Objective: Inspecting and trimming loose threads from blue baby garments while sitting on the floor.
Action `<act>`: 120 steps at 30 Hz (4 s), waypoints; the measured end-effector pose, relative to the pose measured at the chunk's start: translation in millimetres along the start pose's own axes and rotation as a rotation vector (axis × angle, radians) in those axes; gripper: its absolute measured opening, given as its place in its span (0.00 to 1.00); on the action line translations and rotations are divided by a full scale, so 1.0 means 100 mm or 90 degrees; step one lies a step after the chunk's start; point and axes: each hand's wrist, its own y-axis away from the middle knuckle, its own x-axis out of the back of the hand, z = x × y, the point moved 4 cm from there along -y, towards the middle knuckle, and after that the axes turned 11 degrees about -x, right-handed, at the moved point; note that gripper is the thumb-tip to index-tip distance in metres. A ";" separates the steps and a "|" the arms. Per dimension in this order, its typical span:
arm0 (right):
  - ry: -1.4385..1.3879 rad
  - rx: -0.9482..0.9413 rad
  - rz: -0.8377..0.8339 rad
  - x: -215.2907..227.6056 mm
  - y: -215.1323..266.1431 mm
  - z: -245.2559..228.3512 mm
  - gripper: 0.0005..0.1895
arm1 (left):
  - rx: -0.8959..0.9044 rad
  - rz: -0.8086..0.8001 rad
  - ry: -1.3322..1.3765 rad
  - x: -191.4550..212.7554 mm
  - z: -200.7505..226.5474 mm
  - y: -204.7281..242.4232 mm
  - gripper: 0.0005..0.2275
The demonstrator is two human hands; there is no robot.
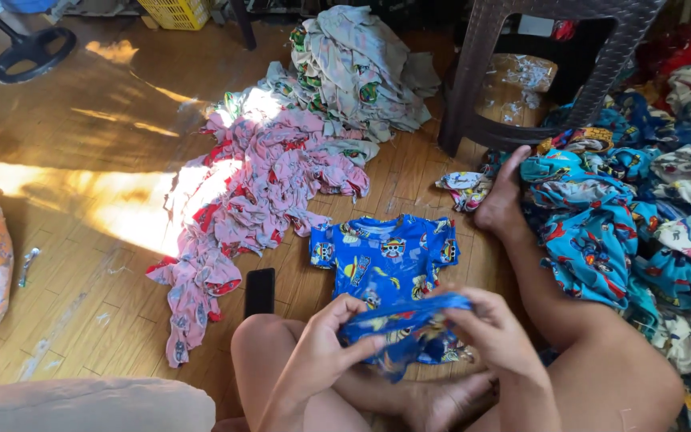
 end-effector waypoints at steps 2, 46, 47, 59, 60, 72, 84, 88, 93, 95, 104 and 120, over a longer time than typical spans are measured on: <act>-0.328 -0.033 -0.083 0.13 0.10 0.20 0.15 | -0.032 0.238 -0.263 0.14 -0.13 -0.03 0.09; 0.049 0.106 0.072 -0.70 0.11 -0.06 0.16 | -0.072 0.192 -0.303 -0.18 0.40 0.18 0.07; 0.153 0.124 0.116 -0.69 0.10 -0.13 0.10 | -0.035 0.107 -0.398 -0.19 0.41 0.19 0.06; -0.024 -0.023 0.094 -0.74 -0.61 0.17 0.24 | -0.118 0.341 -0.906 1.26 0.16 0.50 0.28; -0.022 -0.034 0.082 -0.82 -0.59 0.36 0.24 | -0.102 0.348 -0.908 1.18 0.07 0.63 0.28; 0.500 -0.180 -0.339 -1.62 -0.15 1.46 0.24 | 0.293 0.594 -0.382 0.83 -1.63 2.56 0.45; -0.174 -0.100 -0.079 -0.19 -0.72 -0.14 0.18 | -0.205 0.532 0.251 0.77 0.14 1.31 0.05; -0.052 0.056 0.129 -0.24 -0.21 -1.52 0.09 | -0.215 0.537 -0.384 1.12 0.66 0.61 0.09; 0.417 0.154 0.406 0.84 -0.60 -1.39 0.06 | -0.155 0.459 -0.658 1.43 0.50 -0.22 0.19; 0.570 0.112 0.375 0.97 -0.87 -1.20 0.12 | -0.140 0.375 -0.509 1.37 0.35 -0.59 0.12; 0.313 0.114 0.323 0.64 -0.39 -1.30 0.15 | -0.315 0.289 -0.347 1.24 -0.12 -0.75 0.15; 0.672 -0.364 0.081 0.79 -1.10 1.47 0.21 | 0.066 0.051 -0.590 1.47 -2.41 -0.63 0.08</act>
